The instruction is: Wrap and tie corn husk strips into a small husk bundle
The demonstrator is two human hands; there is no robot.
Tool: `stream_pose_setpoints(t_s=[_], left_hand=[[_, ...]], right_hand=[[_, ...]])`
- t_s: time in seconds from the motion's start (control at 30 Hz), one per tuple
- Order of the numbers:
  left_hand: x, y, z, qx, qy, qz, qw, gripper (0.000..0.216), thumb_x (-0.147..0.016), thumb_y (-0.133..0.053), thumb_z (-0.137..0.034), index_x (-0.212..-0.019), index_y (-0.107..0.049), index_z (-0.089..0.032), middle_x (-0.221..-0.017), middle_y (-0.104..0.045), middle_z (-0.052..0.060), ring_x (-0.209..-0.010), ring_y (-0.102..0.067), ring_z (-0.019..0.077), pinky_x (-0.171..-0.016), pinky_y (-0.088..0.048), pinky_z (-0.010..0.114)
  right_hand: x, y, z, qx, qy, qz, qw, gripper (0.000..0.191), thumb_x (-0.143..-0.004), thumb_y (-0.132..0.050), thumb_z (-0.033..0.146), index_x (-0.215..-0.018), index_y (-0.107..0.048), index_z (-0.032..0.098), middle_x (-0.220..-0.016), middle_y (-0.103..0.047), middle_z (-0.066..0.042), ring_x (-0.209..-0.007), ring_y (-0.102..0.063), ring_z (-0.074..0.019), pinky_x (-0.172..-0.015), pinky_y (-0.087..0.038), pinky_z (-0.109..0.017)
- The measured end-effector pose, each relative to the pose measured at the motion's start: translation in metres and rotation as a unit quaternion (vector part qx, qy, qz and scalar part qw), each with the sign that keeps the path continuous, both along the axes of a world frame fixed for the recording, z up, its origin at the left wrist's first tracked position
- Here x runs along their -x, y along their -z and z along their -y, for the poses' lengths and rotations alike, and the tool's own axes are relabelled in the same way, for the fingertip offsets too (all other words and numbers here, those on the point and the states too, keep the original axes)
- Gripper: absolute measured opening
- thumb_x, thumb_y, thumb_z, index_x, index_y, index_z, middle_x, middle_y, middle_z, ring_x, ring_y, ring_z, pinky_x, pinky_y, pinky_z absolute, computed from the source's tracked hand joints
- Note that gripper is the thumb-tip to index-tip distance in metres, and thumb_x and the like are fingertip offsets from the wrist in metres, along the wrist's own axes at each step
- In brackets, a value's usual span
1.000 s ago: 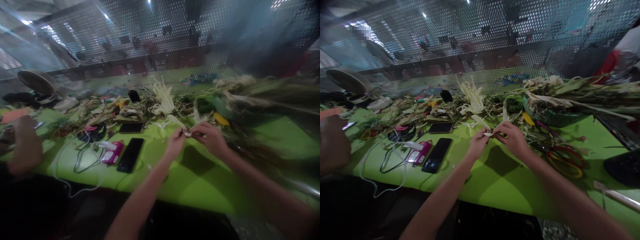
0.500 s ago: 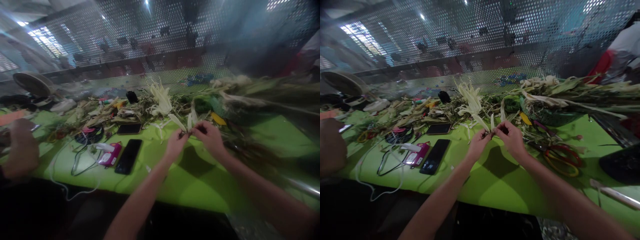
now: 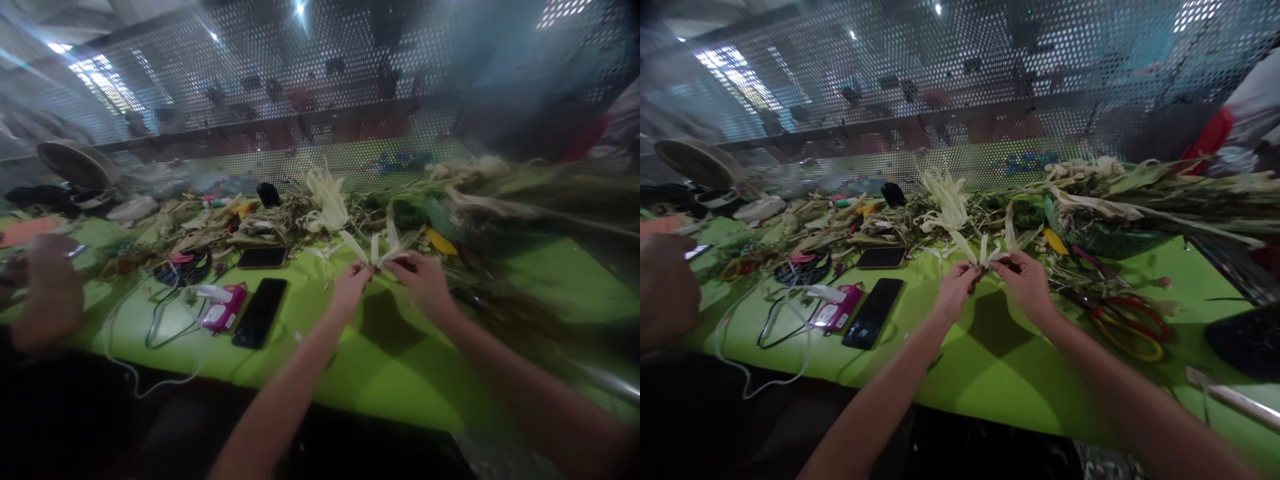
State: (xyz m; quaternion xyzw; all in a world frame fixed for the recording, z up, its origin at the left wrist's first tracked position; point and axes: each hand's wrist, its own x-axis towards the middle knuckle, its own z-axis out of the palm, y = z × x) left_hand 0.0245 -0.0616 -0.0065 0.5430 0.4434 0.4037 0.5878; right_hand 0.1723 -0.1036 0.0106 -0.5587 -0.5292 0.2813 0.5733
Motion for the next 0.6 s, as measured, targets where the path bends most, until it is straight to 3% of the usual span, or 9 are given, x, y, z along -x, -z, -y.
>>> stream_pose_setpoints(t_s=[0.13, 0.27, 0.4, 0.53, 0.6], left_hand=[[-0.001, -0.001, -0.001, -0.091, 0.042, -0.100, 0.990, 0.011, -0.076, -0.057, -0.025, -0.073, -0.064, -0.017, -0.073, -0.061, 0.001, -0.072, -0.052, 0.0130, -0.069, -0.039, 0.024], [-0.002, -0.003, 0.002, -0.143, 0.084, -0.173, 0.971, 0.016, -0.076, -0.055, -0.029, -0.068, -0.062, -0.017, -0.073, -0.061, 0.002, -0.072, -0.052, 0.0153, -0.069, -0.039, 0.026], [-0.001, -0.005, 0.004, -0.102, 0.111, -0.180, 0.972, 0.015, -0.074, -0.054, -0.028, -0.065, -0.059, -0.017, -0.064, -0.055, -0.001, -0.065, -0.047, 0.0132, -0.061, -0.034, 0.025], [0.001, -0.007, 0.003, -0.081, 0.147, -0.194, 0.967, 0.015, -0.072, -0.056, -0.029, -0.067, -0.060, -0.016, -0.062, -0.054, -0.001, -0.062, -0.046, 0.0126, -0.059, -0.034, 0.025], [0.002, -0.007, 0.003, -0.072, 0.157, -0.204, 0.964, 0.017, -0.073, -0.055, -0.030, -0.068, -0.061, -0.016, -0.062, -0.054, 0.000, -0.062, -0.047, 0.0127, -0.060, -0.035, 0.025]], right_hand=[[-0.004, 0.001, 0.001, -0.083, -0.006, 0.107, 0.991, 0.011, -0.078, -0.071, 0.030, -0.079, -0.074, 0.019, -0.078, -0.068, -0.004, -0.070, -0.060, -0.0176, -0.064, -0.047, -0.029], [-0.008, 0.004, 0.002, -0.110, -0.059, 0.178, 0.976, 0.011, -0.084, -0.066, 0.025, -0.087, -0.076, 0.022, -0.081, -0.068, -0.004, -0.072, -0.061, -0.0174, -0.064, -0.046, -0.029], [-0.011, 0.005, -0.001, -0.075, -0.079, 0.164, 0.980, 0.006, -0.080, -0.070, 0.027, -0.082, -0.072, 0.021, -0.078, -0.066, -0.003, -0.071, -0.059, -0.0164, -0.063, -0.044, -0.028], [-0.013, 0.004, -0.006, 0.014, -0.054, 0.066, 0.996, 0.030, -0.066, -0.081, 0.036, -0.080, -0.061, 0.020, -0.070, -0.061, 0.002, -0.058, -0.049, -0.0119, -0.052, -0.038, -0.025], [-0.012, 0.004, -0.008, 0.057, -0.082, 0.011, 0.995, 0.037, -0.061, -0.084, 0.037, -0.084, -0.062, 0.019, -0.073, -0.063, 0.001, -0.058, -0.050, -0.0118, -0.053, -0.040, -0.025]])
